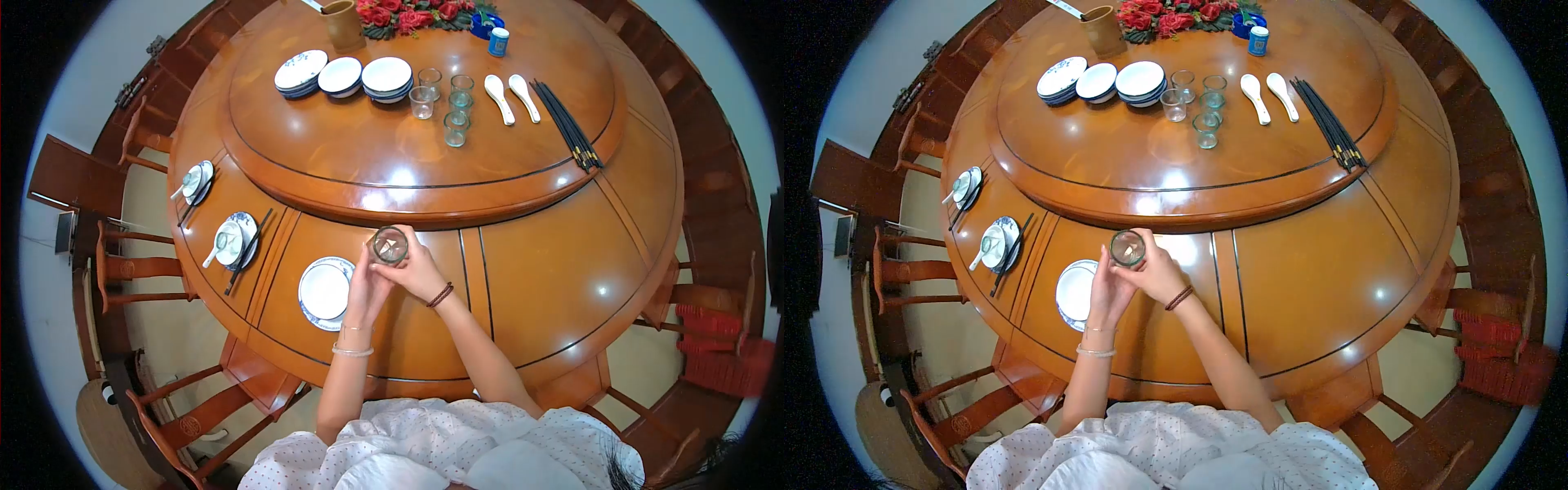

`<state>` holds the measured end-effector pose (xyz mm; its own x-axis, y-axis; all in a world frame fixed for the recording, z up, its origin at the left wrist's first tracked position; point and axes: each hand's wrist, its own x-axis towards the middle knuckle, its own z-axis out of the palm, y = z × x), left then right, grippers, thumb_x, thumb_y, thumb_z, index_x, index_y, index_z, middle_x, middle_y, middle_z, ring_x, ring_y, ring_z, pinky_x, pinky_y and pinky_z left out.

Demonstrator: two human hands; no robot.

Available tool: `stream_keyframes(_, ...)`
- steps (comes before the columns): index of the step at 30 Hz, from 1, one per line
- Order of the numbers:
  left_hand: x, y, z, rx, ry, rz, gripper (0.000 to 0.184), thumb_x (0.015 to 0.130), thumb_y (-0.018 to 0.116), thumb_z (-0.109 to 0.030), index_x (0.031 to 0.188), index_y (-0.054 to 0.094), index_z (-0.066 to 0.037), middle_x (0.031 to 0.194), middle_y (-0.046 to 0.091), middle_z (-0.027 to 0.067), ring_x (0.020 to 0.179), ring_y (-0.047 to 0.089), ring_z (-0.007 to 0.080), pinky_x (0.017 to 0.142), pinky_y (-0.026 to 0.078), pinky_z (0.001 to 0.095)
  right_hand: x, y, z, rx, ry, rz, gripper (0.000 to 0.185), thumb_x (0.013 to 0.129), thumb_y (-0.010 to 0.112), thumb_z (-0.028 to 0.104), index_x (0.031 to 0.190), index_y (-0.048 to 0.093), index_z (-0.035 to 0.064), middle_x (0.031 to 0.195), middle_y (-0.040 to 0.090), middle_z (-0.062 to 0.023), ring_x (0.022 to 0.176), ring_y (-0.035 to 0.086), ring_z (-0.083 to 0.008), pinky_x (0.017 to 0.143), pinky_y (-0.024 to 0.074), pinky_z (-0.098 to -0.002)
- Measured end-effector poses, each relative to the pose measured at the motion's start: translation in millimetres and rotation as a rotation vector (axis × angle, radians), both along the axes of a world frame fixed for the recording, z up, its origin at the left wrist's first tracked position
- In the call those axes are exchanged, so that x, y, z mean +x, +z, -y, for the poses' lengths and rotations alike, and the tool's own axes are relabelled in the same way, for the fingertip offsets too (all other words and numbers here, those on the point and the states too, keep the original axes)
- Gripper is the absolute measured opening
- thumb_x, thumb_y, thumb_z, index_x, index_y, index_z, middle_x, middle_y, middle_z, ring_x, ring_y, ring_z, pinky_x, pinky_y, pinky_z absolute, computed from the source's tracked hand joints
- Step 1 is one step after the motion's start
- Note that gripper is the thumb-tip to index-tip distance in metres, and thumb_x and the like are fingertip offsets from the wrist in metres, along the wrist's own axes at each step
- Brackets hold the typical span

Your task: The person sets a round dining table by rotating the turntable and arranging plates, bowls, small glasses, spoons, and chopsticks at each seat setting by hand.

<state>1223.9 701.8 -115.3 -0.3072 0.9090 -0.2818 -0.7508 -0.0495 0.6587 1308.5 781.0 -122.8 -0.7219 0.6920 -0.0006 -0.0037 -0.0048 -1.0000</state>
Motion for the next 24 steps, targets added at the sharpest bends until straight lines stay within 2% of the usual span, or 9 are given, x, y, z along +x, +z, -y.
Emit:
stream_keyframes(6, -20, 8, 57, 0.053, 0.13, 0.109, 0.049, 0.094, 0.028, -0.04, 0.124, 0.038, -0.002, 0.123, 0.045, 0.0137, 0.115, 0.043, 0.0259, 0.1, 0.033, 0.0384, -19, 15, 53, 0.139, 0.038, -0.019, 0.062, 0.067, 0.075, 0.013, 0.117, 0.04, 0.005, 0.106, 0.055, -0.0099, 0.091, 0.057, -0.0141, 0.072, 0.0507, -0.0267)
stream_keyframes(8, -31, 4, 71, 0.081, 0.126, 0.096, 0.046, 0.094, 0.031, -0.037, 0.122, 0.04, -0.001, 0.12, 0.047, 0.0131, 0.112, 0.045, 0.0248, 0.098, 0.036, 0.0378, -22, 26, 66, 0.189, -0.004, 0.069, 0.063, 0.067, 0.075, 0.015, 0.118, 0.04, 0.0057, 0.104, 0.056, -0.009, 0.082, 0.058, -0.0132, 0.066, 0.0499, -0.0261)
stream_keyframes(10, -38, 7, 82, 0.012, 0.182, -0.061, 0.042, 0.094, 0.035, -0.035, 0.118, 0.043, -0.002, 0.112, 0.053, 0.0101, 0.098, 0.055, 0.0203, 0.085, 0.046, 0.0336, -28, 20, 76, 0.211, -0.007, 0.055, 0.064, 0.067, 0.075, 0.016, 0.12, 0.039, 0.0067, 0.102, 0.055, -0.0085, 0.073, 0.057, -0.0136, 0.062, 0.0484, -0.0251)
stream_keyframes(12, -41, 10, 95, 0.006, 0.217, -0.052, 0.038, 0.093, 0.043, -0.027, 0.119, 0.042, 0.0, 0.113, 0.052, 0.0095, 0.097, 0.055, 0.0192, 0.084, 0.045, 0.0319, -34, 11, 85, 0.21, 0.022, 0.105, 0.064, 0.067, 0.073, 0.025, 0.118, 0.038, 0.0054, 0.106, 0.056, -0.0127, 0.079, 0.061, -0.0246, 0.07, 0.049, -0.0324)
stream_keyframes(13, -42, 13, 101, -0.096, 0.296, -0.255, 0.036, 0.091, 0.047, -0.022, 0.119, 0.043, 0.0, 0.111, 0.053, 0.0082, 0.098, 0.054, 0.0177, 0.082, 0.047, 0.0298, -39, 3, 89, 0.379, -0.006, 0.117, 0.064, 0.068, 0.072, 0.026, 0.118, 0.038, 0.0036, 0.107, 0.054, -0.0151, 0.085, 0.058, -0.0279, 0.075, 0.0476, -0.0345)
stream_keyframes(14, -45, 13, 107, -0.204, 0.371, -0.46, 0.035, 0.089, 0.05, -0.016, 0.12, 0.043, -0.001, 0.11, 0.053, 0.0068, 0.098, 0.054, 0.0163, 0.08, 0.048, 0.0278, -42, -4, 95, 0.345, 0.014, 0.184, 0.064, 0.068, 0.071, 0.026, 0.118, 0.039, 0.0019, 0.108, 0.053, -0.018, 0.093, 0.055, -0.031, 0.08, 0.0457, -0.0363)
stream_keyframes(16, -56, -1, 116, -0.195, 0.451, -0.57, 0.042, 0.082, 0.059, -0.007, 0.12, 0.043, 0.0, 0.108, 0.051, 0.0053, 0.096, 0.053, 0.0144, 0.076, 0.048, 0.0252, -53, -16, 105, 0.414, -0.012, 0.173, 0.062, 0.068, 0.07, 0.023, 0.118, 0.04, 0.0021, 0.11, 0.051, -0.0198, 0.098, 0.052, -0.0326, 0.084, 0.0437, -0.0367)
stream_keyframes(19, -71, -7, 128, -0.284, 0.428, -1.434, 0.051, 0.072, 0.068, -0.007, 0.119, 0.046, -0.002, 0.107, 0.048, 0.0096, 0.1, 0.051, 0.0213, 0.078, 0.047, 0.0324, -72, -26, 118, 0.677, -0.059, 0.178, 0.057, 0.067, 0.067, 0.016, 0.117, 0.042, 0.0042, 0.11, 0.051, -0.018, 0.104, 0.048, -0.0328, 0.087, 0.0413, -0.0384)
stream_keyframes(24, -84, -20, 133, -0.31, 0.362, -1.622, 0.052, 0.068, 0.067, -0.005, 0.116, 0.048, -0.003, 0.107, 0.048, 0.0154, 0.1, 0.05, 0.0311, 0.084, 0.043, 0.0353, -90, -42, 130, 0.727, -0.056, 0.243, 0.053, 0.064, 0.063, 0.006, 0.115, 0.045, 0.0073, 0.11, 0.05, -0.014, 0.112, 0.042, -0.032, 0.092, 0.036, -0.0421)
